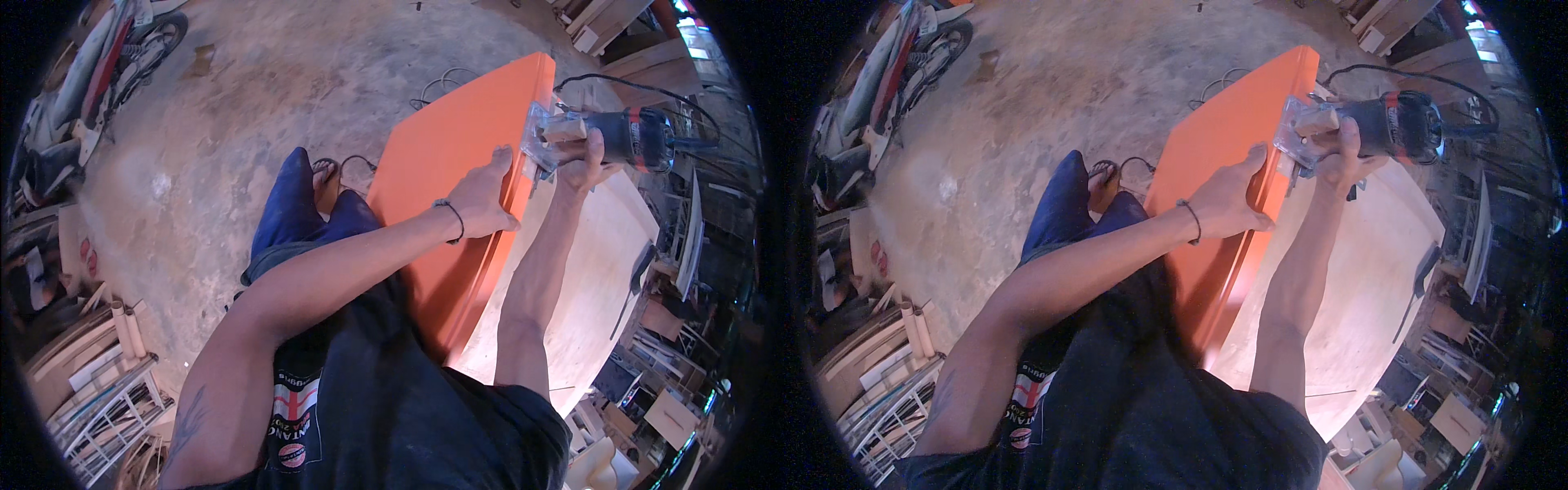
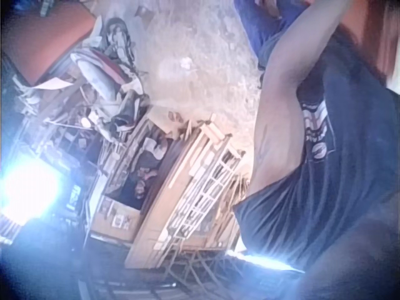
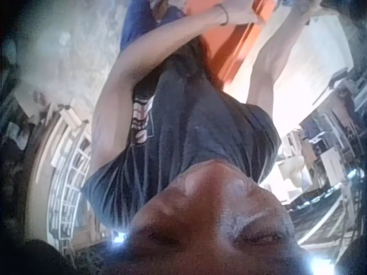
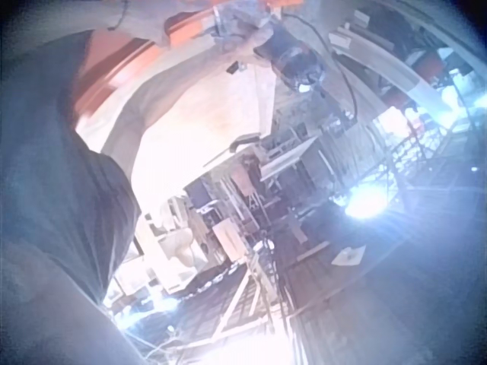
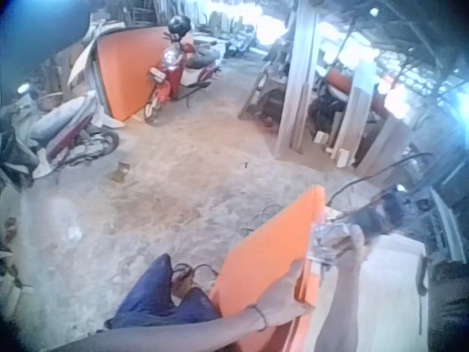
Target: The person uses a handheld router to shape the edge of an orange-painted wooden panel, moving the tool along the side of the piece.
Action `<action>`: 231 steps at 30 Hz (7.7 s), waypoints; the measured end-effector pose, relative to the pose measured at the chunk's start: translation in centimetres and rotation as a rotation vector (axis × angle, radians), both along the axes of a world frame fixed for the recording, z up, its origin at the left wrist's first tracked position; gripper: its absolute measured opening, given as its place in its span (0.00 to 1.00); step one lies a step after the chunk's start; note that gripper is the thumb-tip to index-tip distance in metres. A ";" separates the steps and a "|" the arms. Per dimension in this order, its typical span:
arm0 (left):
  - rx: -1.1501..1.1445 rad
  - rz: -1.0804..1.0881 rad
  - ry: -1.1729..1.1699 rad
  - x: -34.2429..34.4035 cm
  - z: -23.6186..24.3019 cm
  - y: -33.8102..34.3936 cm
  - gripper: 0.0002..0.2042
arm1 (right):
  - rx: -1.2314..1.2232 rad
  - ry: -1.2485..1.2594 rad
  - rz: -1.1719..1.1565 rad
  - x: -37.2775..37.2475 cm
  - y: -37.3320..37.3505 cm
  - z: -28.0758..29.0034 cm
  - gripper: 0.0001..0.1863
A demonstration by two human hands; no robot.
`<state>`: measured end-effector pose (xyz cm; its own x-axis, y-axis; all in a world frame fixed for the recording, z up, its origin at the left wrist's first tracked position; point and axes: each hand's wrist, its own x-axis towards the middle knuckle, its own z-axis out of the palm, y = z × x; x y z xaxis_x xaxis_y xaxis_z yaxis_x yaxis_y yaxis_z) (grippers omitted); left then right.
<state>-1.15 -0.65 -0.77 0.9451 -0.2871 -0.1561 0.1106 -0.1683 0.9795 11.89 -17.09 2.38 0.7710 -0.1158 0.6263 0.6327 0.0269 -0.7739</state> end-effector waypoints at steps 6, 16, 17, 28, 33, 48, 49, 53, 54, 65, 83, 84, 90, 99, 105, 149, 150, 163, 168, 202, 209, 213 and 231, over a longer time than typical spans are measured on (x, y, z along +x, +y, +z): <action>0.017 0.000 0.001 0.1 -0.1 0.0 0.57 | 0.014 0.029 0.016 0.1 0.2 0.2 0.19; 0.038 0.025 -0.042 0.0 0.0 -0.3 0.58 | 0.015 -0.011 -0.013 0.8 0.0 0.6 0.17; 0.037 0.027 -0.043 0.0 0.0 -0.3 0.58 | 0.015 -0.012 -0.012 0.8 0.1 0.6 0.17; 0.013 0.040 -0.065 -0.2 -0.6 -0.4 0.57 | -0.043 0.006 -0.041 2.0 -1.1 -0.7 0.21; 0.026 0.035 -0.066 -0.1 -0.4 -0.4 0.57 | -0.050 -0.010 -0.038 2.3 -1.0 -0.5 0.21; 0.048 0.012 -0.035 0.0 -0.2 -0.2 0.57 | 0.039 0.031 -0.002 1.8 0.2 0.3 0.18; 0.052 0.014 -0.036 0.0 -0.2 -0.2 0.57 | 0.050 0.018 -0.005 1.7 0.5 0.4 0.18; 0.059 0.006 -0.026 0.0 -0.1 0.1 0.58 | 0.021 0.093 0.042 1.1 0.5 0.8 0.18; 0.040 0.002 -0.018 0.1 0.0 0.1 0.58 | -0.017 0.061 0.017 1.4 0.1 0.5 0.20; 0.036 -0.015 0.008 0.4 0.1 0.2 0.58 | -0.051 0.030 0.030 0.4 0.1 0.4 0.23; 0.003 -0.009 -0.004 0.7 0.0 0.1 0.59 | 0.028 0.095 0.063 -2.0 0.7 0.8 0.24; -0.007 -0.014 0.005 0.7 0.0 0.1 0.60 | 0.022 0.074 0.075 -2.0 0.6 0.8 0.24; -0.004 0.007 -0.031 0.6 -0.6 -0.1 0.59 | 0.042 0.083 0.090 -2.3 0.7 0.7 0.26; -0.023 -0.028 0.004 0.9 -0.6 0.2 0.58 | 0.026 0.059 0.083 -3.1 1.0 0.9 0.28; -0.025 -0.033 0.001 1.0 -0.5 0.1 0.58 | 0.030 0.073 0.099 -3.6 0.7 0.8 0.28; -0.052 -0.029 -0.041 1.2 -0.6 0.4 0.59 | 0.016 0.113 0.051 -6.3 1.2 1.2 0.31; -0.063 -0.030 -0.039 1.2 -0.6 0.3 0.59 | 0.009 0.106 0.050 -6.3 1.1 1.1 0.31; -0.023 -0.028 -0.013 1.3 -0.4 0.4 0.61 | 0.004 0.110 0.043 -6.4 1.2 1.2 0.34; -0.041 0.012 -0.087 1.2 -0.1 0.5 0.58 | -0.013 0.100 0.043 -6.5 0.8 1.1 0.34; -0.049 -0.025 -0.029 0.8 -0.7 0.2 0.59 | 0.051 0.037 0.064 -4.3 1.4 0.9 0.31; -0.025 -0.025 -0.052 0.4 -0.7 0.2 0.59 | 0.076 0.063 0.068 -2.3 0.7 0.4 0.27; -0.021 -0.033 -0.031 0.7 -0.3 0.3 0.59 | 0.045 0.068 0.076 -1.7 0.6 0.5 0.26; 0.001 -0.002 -0.044 0.3 -0.7 0.2 0.59 | 0.037 0.057 0.051 -1.3 0.7 0.4 0.27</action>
<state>-0.89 -0.46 -1.49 0.9505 -0.2888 -0.1148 0.0674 -0.1690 0.9833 10.58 -16.38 2.79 0.8109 -0.0977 0.5770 0.5845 0.0872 -0.8067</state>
